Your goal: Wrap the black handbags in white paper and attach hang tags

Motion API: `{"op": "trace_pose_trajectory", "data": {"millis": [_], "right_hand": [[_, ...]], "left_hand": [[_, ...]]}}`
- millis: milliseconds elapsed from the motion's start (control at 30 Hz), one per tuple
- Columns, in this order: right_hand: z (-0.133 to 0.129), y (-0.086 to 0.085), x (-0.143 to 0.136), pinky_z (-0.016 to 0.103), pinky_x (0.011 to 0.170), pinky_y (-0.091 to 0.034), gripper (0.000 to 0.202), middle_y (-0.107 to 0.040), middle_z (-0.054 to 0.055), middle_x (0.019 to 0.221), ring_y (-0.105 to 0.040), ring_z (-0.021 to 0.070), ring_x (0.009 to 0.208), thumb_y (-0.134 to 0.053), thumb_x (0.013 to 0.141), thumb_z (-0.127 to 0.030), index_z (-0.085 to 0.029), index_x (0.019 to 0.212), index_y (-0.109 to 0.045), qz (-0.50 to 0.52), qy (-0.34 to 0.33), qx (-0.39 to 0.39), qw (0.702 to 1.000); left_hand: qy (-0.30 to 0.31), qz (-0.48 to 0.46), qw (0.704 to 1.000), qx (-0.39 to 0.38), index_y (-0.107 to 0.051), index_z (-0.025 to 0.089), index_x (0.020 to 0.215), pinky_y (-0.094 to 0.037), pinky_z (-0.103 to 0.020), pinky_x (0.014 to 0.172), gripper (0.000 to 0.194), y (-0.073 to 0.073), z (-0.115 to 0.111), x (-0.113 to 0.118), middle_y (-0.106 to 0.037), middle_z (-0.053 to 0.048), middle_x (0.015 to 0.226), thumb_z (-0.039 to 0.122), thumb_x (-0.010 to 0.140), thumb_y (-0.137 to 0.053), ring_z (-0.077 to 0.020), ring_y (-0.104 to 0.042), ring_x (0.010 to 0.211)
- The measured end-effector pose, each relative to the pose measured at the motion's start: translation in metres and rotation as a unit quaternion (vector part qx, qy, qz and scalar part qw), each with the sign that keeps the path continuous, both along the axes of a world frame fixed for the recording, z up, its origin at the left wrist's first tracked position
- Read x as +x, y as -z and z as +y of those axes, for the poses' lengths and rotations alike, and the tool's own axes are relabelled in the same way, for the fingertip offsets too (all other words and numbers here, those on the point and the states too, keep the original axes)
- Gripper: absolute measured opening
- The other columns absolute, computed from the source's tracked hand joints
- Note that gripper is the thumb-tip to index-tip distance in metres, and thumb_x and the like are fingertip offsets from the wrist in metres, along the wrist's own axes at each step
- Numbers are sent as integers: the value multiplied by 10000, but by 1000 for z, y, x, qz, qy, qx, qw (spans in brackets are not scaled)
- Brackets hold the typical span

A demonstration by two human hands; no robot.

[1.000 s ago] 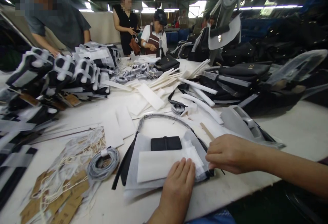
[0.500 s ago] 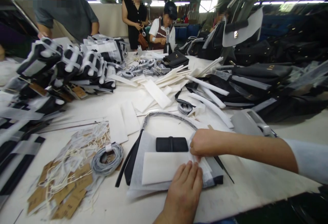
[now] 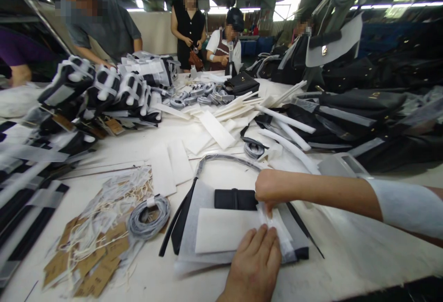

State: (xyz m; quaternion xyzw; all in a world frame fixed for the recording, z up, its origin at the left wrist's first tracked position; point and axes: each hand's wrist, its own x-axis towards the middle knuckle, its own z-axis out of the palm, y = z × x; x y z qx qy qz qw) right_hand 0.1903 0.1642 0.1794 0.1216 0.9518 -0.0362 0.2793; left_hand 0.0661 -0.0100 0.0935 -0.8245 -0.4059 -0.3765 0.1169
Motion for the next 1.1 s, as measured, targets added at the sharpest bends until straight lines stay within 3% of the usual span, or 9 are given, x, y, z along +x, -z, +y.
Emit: {"op": "trace_pose_trajectory", "data": {"millis": [200, 300, 533, 767, 933, 1033, 1100], "right_hand": [[21, -1, -1, 287, 519, -211, 320, -728, 61, 638, -640, 188, 608, -793, 763, -536, -220, 723, -772, 15, 24, -21, 999], [27, 3, 0, 280, 527, -210, 360, -715, 43, 615, -616, 182, 596, -831, 693, -578, -225, 714, -765, 25, 53, -40, 997], [46, 30, 7, 237, 515, -238, 465, -561, -64, 510, -468, 108, 501, -897, 527, -609, -212, 655, -690, 53, 160, -126, 978], [62, 53, 12, 183, 526, -361, 461, -627, -70, 631, -533, 90, 566, -866, 583, -566, -168, 764, -720, 45, 232, -238, 942], [65, 39, 17, 231, 608, -415, 302, -693, 12, 681, -627, 156, 663, -788, 733, -431, -135, 776, -743, 93, 267, -179, 942], [46, 23, 24, 297, 776, -445, 208, -750, 102, 897, -675, 237, 904, -660, 850, -312, -134, 896, -757, 155, 289, -108, 938], [26, 16, 31, 319, 856, -446, 282, -753, 104, 1038, -673, 252, 1003, -613, 893, -354, -173, 1063, -746, 177, 296, -100, 933]], "left_hand": [[-7, 2, 1000, 18, -731, 170, 998, -501, -275, 961, 395, 1, 1, 1, -756, 19, 1145, 176, 1046, -339, -144, -669, 1098], [-13, -3, 1000, 27, -734, 171, 991, -506, -271, 949, 403, 2, 2, 2, -759, 19, 1136, 180, 1047, -335, -141, -676, 1080], [-27, -40, 997, 61, -742, 181, 937, -495, -260, 950, 433, 13, 5, 8, -776, 19, 1072, 146, 1039, -322, -135, -694, 1035], [-29, -57, 993, 97, -746, 179, 916, -481, -239, 983, 456, 17, 9, 10, -784, 20, 1048, 144, 1041, -309, -122, -706, 1006], [-23, -49, 993, 108, -744, 179, 949, -484, -237, 998, 450, 18, 7, 9, -778, 15, 1085, 160, 1048, -305, -110, -701, 1031], [-23, -55, 991, 121, -743, 176, 949, -477, -238, 1021, 431, 21, 6, 9, -776, 11, 1096, 157, 1044, -323, -115, -700, 1049], [-22, -39, 992, 119, -741, 177, 983, -490, -244, 1013, 414, 23, 6, 8, -767, -9, 1132, 151, 1037, -331, -120, -696, 1070]]}}
